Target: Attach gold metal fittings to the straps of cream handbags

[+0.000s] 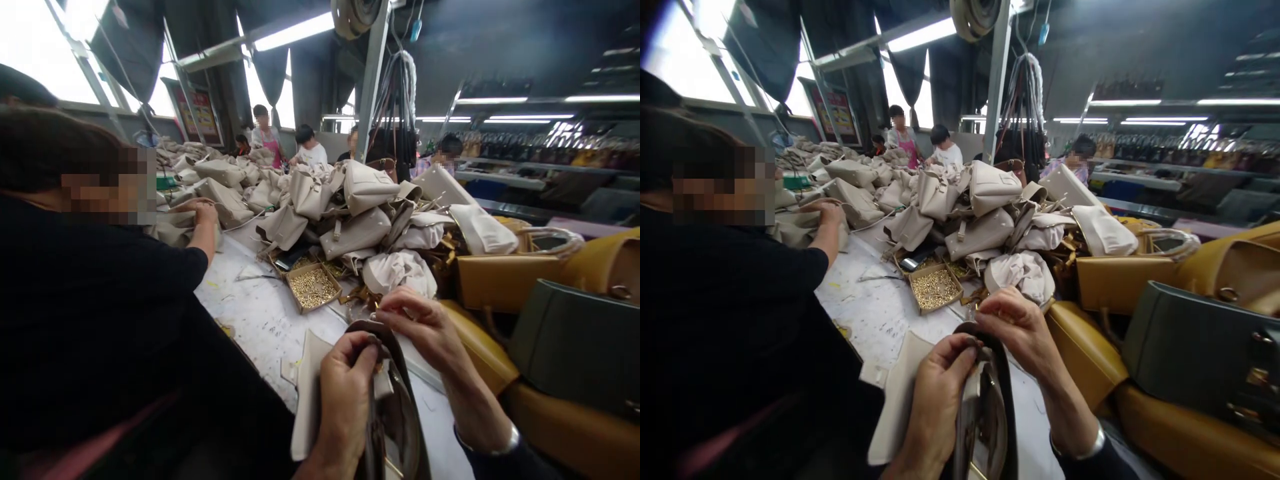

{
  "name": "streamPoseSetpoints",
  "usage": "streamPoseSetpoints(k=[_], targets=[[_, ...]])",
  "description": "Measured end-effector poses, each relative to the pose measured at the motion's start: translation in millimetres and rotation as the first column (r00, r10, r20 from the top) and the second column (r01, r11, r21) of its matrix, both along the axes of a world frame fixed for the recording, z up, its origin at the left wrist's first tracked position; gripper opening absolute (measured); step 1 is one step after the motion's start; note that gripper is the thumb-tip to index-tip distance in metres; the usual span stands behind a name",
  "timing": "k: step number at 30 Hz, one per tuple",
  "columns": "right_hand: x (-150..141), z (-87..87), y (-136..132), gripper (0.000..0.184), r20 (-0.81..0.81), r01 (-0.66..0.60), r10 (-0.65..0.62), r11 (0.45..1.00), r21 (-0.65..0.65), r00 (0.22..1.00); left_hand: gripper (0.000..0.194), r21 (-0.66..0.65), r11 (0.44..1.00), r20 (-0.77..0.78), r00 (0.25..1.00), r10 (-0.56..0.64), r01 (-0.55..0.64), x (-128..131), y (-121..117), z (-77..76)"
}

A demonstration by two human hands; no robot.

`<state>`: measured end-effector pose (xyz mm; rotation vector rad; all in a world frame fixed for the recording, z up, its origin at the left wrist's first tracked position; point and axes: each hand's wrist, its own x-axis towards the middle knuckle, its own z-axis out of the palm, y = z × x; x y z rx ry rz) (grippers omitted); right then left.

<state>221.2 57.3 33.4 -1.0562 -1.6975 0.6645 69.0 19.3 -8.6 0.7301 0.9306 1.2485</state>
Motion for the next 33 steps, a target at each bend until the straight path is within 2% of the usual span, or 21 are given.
streamPoseSetpoints(k=[3,6,9,14,22,33], targets=[[6,-9.6,-36,0.016,0.019,-0.061,0.062,0.996,-0.060,0.998,0.019,0.031,0.999,-0.067,0.997,-0.027,0.030,0,0,2.0],[8,-22.4,-50,0.013,0.011,-0.070,0.072,0.992,-0.108,0.997,0.019,0.066,0.997,-0.163,0.986,-0.023,0.034,2,0,-0.4],[9,-30.0,-49,0.010,-0.016,-0.072,0.071,0.991,-0.111,0.997,0.020,0.099,0.994,-0.220,0.975,-0.015,0.037,4,-1,-2.7],[9,-30.3,-45,0.012,-0.067,-0.068,0.060,0.990,-0.124,0.996,0.022,0.114,0.991,-0.270,0.962,-0.031,0.064,5,-3,-4.6],[10,-34.2,-46,0.009,-0.115,-0.071,0.057,0.990,-0.126,0.992,0.023,0.123,0.990,-0.279,0.960,-0.031,0.068,7,-2,-7.8],[9,-30.9,-47,0.009,-0.092,-0.055,0.046,0.993,-0.106,0.995,0.024,0.159,0.984,-0.248,0.968,-0.034,0.075,7,-6,-11.9]])
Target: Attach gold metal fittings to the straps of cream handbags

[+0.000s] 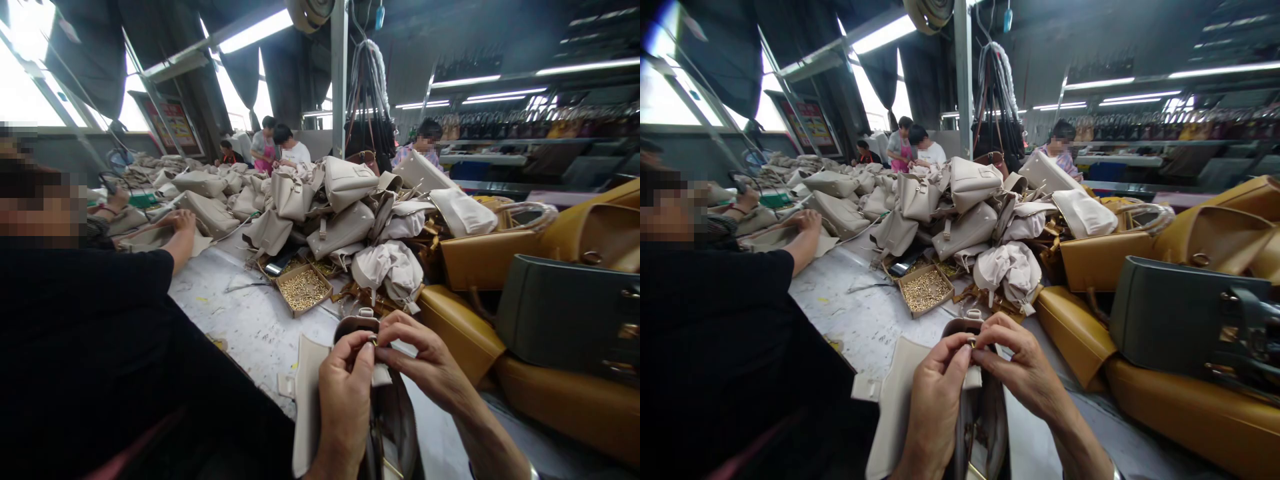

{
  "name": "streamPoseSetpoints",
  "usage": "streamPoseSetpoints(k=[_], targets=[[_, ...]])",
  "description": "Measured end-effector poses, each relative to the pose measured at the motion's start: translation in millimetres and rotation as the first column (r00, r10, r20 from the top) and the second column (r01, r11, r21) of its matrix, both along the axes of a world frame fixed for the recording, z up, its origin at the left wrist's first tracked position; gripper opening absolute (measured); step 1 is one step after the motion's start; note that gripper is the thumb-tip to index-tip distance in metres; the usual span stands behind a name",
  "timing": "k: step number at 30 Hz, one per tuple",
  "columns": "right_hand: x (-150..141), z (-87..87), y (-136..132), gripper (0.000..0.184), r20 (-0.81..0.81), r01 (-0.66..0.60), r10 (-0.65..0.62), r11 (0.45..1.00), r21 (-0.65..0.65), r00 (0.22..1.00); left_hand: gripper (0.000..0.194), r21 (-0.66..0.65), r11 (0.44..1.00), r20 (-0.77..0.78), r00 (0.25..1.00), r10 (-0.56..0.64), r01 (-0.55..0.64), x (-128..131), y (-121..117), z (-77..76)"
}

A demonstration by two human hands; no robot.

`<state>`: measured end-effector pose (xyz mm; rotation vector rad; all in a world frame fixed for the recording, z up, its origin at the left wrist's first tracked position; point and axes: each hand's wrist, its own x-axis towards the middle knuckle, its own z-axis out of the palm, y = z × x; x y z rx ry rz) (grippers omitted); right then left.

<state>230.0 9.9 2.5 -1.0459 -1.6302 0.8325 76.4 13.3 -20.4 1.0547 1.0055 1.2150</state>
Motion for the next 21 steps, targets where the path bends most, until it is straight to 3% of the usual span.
streamPoseSetpoints(k=[8,21], targets=[[1.0,1.3,-1.7,0.010,0.064,0.001,-0.005,0.998,0.058,0.998,0.022,-0.028,1.000,0.126,0.992,-0.004,0.008,2.0,-1.4,6.0],[0.8,3.4,-5.4,0.009,0.091,-0.010,0.004,0.998,0.063,0.996,0.025,-0.068,0.996,0.113,0.991,0.071,-0.064,1.3,-4.3,1.7]])
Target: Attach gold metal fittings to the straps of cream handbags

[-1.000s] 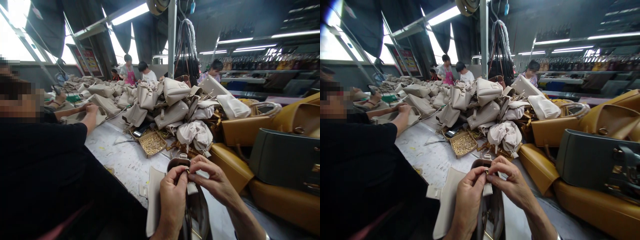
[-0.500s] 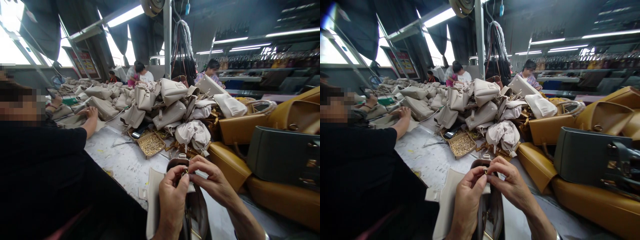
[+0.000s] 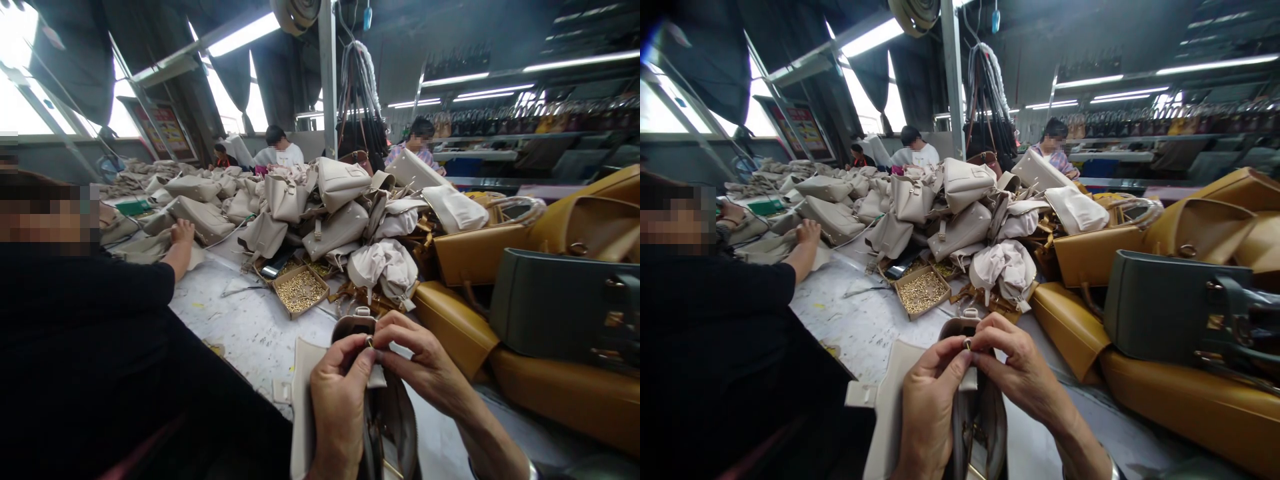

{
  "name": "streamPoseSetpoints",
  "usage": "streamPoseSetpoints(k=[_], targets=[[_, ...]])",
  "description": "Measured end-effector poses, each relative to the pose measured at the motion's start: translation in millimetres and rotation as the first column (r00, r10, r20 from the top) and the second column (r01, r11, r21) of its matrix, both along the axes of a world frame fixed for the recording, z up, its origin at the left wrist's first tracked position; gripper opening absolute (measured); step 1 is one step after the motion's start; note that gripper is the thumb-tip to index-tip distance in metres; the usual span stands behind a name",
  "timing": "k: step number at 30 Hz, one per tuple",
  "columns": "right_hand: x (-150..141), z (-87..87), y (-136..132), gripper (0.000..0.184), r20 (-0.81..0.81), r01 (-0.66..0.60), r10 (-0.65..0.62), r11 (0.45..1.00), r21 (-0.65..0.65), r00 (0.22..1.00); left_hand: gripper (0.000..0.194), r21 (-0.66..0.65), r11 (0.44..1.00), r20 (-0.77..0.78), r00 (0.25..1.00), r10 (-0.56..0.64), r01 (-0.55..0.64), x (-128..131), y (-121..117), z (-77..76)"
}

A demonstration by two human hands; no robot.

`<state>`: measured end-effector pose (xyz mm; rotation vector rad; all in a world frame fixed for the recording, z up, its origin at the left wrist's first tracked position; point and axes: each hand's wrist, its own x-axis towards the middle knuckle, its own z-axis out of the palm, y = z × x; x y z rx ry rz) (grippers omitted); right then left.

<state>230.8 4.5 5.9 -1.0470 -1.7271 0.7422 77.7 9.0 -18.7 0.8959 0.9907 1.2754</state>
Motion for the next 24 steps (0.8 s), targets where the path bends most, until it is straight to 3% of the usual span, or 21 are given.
streamPoseSetpoints(k=[8,12,15,20,24], targets=[[-1,-2.6,-2,0.015,-0.001,0.054,-0.054,0.998,0.013,0.999,0.020,-0.009,1.000,-0.014,1.000,-0.021,0.021,-1,1,2.6],[-6,-8.1,-3,0.011,-0.048,0.160,-0.163,0.986,-0.052,0.986,0.021,-0.006,1.000,-0.062,0.998,0.014,-0.014,-1,0,-1.6],[-9,-10.2,-5,0.008,-0.022,0.148,-0.150,0.985,-0.086,0.988,0.020,0.030,0.998,-0.092,0.994,0.051,-0.048,-1,-1,-3.7],[-12,-11.2,-9,0.012,0.049,0.232,-0.231,0.973,-0.010,0.972,0.017,0.030,0.997,-0.090,0.993,0.080,-0.077,0,-2,1.2],[-12,-9.9,-12,0.006,0.092,0.265,-0.269,0.963,0.056,0.959,0.013,0.061,0.996,-0.096,0.992,0.078,-0.073,3,-6,3.6]])
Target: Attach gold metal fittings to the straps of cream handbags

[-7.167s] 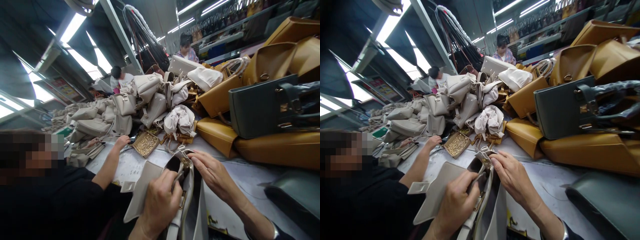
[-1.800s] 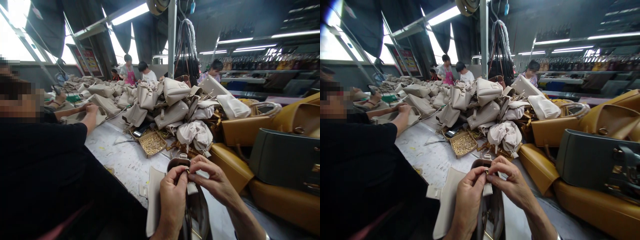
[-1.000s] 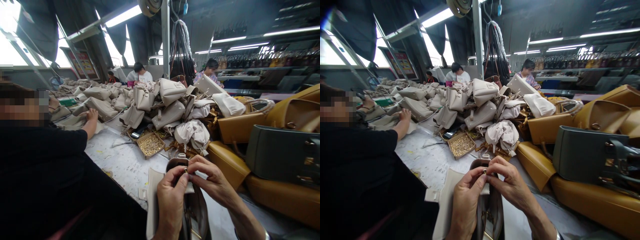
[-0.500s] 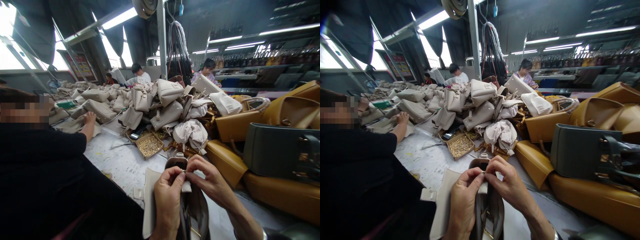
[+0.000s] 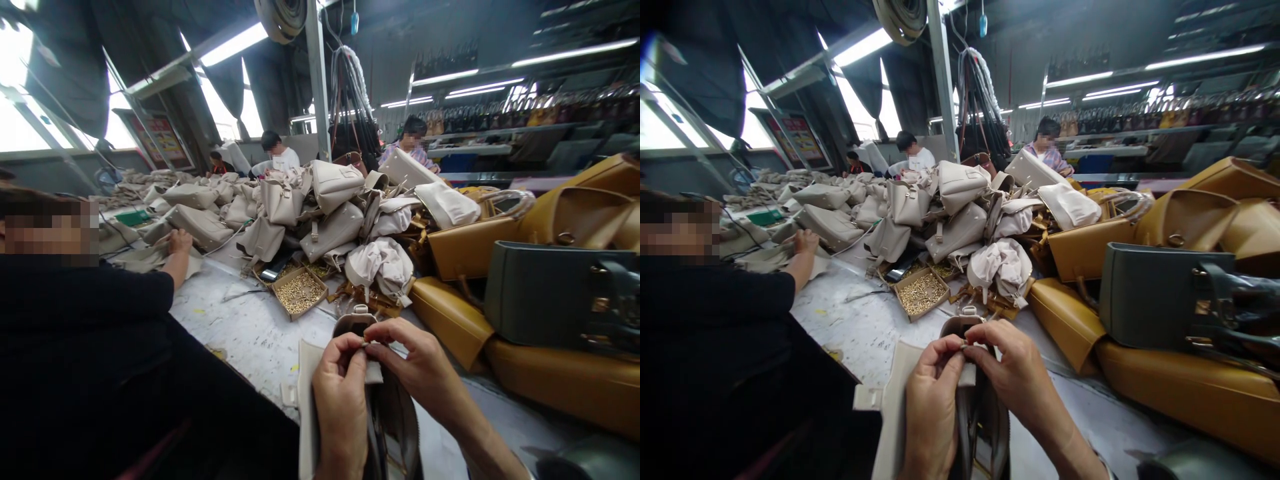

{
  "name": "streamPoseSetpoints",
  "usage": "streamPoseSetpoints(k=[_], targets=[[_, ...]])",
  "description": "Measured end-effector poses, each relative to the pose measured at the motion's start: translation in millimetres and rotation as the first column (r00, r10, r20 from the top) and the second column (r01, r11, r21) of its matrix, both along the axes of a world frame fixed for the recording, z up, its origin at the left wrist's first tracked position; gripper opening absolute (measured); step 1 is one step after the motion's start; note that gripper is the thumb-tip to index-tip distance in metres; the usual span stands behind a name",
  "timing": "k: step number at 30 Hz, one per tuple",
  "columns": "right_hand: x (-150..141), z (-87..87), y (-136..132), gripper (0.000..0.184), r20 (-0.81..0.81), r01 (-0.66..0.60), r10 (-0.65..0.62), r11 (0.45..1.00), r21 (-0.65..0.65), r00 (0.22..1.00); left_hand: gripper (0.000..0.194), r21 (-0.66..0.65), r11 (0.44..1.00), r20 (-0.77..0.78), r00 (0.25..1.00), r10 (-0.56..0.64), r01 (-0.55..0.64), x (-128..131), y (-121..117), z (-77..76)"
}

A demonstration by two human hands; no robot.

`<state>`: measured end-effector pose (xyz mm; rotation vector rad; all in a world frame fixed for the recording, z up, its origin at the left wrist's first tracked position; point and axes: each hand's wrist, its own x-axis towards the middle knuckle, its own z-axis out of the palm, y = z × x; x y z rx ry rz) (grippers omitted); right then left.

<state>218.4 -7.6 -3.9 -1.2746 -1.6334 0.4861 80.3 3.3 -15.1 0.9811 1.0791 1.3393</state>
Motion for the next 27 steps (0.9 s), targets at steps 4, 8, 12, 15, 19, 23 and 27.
streamPoseSetpoints(k=[4,8,12,15,19,23,27], targets=[[-10,-2.8,-5,0.009,0.174,0.062,-0.071,0.996,0.058,0.982,0.019,0.078,0.994,0.060,0.995,0.076,-0.081,3,-6,-1.9],[-28,-17.9,-7,0.015,0.344,-0.004,-0.045,0.990,0.141,0.938,0.017,0.235,0.954,0.033,0.982,0.184,-0.187,5,-16,0.9],[-35,-31.8,-5,0.021,0.459,-0.089,0.016,0.986,0.138,0.888,0.017,0.412,0.871,0.003,0.957,0.291,-0.266,1,-27,13.2],[-26,-34.8,-4,0.021,0.457,-0.034,-0.029,0.991,0.129,0.889,0.022,0.523,0.814,-0.040,0.946,0.321,-0.254,-16,-24,22.8],[-11,-38.3,0,0.018,0.368,0.049,-0.096,0.990,0.135,0.925,0.029,0.479,0.858,-0.174,0.938,0.300,-0.185,-54,5,14.5],[-9,-40.7,3,0.015,0.318,0.057,-0.106,0.986,0.159,0.942,0.040,-0.008,0.998,-0.247,0.967,0.059,-0.062,-80,36,-13.3],[-15,-36.0,3,0.015,0.277,0.018,-0.057,0.990,0.140,0.959,0.052,-0.153,0.978,-0.352,0.917,-0.188,0.142,-86,47,-18.0]])
